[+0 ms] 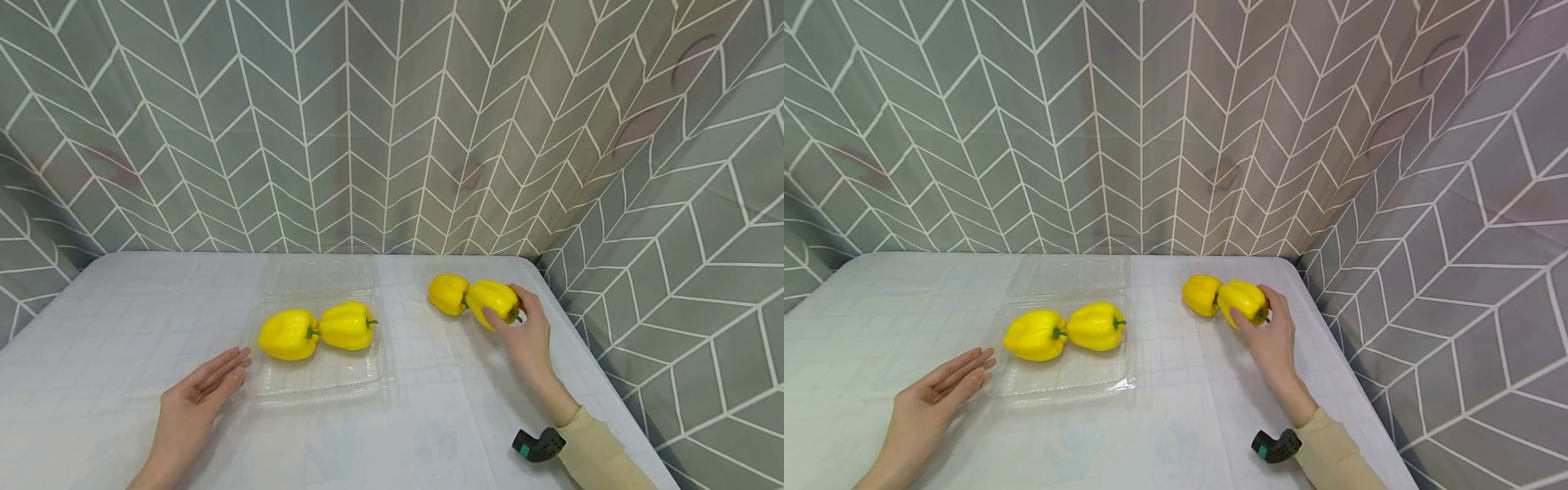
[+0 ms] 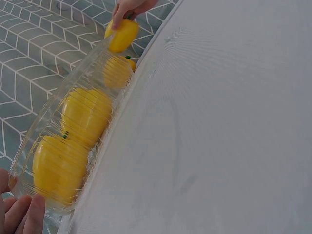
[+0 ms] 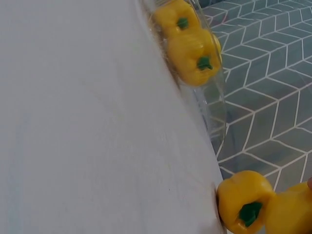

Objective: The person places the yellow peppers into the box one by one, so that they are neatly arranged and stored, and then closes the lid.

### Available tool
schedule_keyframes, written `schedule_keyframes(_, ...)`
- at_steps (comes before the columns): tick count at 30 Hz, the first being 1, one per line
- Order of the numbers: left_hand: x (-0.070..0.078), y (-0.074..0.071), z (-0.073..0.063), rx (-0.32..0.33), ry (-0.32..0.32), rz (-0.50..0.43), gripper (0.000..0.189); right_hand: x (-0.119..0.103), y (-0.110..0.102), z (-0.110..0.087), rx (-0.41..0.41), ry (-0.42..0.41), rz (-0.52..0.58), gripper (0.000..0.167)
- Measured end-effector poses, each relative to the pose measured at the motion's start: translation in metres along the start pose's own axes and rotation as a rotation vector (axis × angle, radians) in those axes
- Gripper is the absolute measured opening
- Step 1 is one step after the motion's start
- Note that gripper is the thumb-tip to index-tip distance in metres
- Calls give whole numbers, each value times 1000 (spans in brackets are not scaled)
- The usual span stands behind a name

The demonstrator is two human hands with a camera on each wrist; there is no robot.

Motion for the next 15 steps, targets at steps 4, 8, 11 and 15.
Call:
schedule_keyframes(4, 1, 1, 0, -3, -2, 2, 60, -6, 1, -3, -8, -13, 17, 65)
schedule_keyframes(8, 1, 1, -1, -5, 1, -3, 59, -9, 2, -5, -14, -20, 21, 65)
schedule_keyframes(11, 2, 1, -1, -5, 5, -8, 59, -10, 3, -7, -18, -25, 21, 65)
schedule_keyframes(15, 1, 1, -1, -4, 5, -18, 59, -14, 4, -8, -17, -33, 25, 65)
Point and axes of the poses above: each hand's wrist, its own z-axis towards the middle knuckle, its own y-axis out of the palm, x = y × z, the point moved 10 cm from there along z, towards the middle knuckle, and after that the axes turned 11 degrees about -z, right-handed, at the moved point
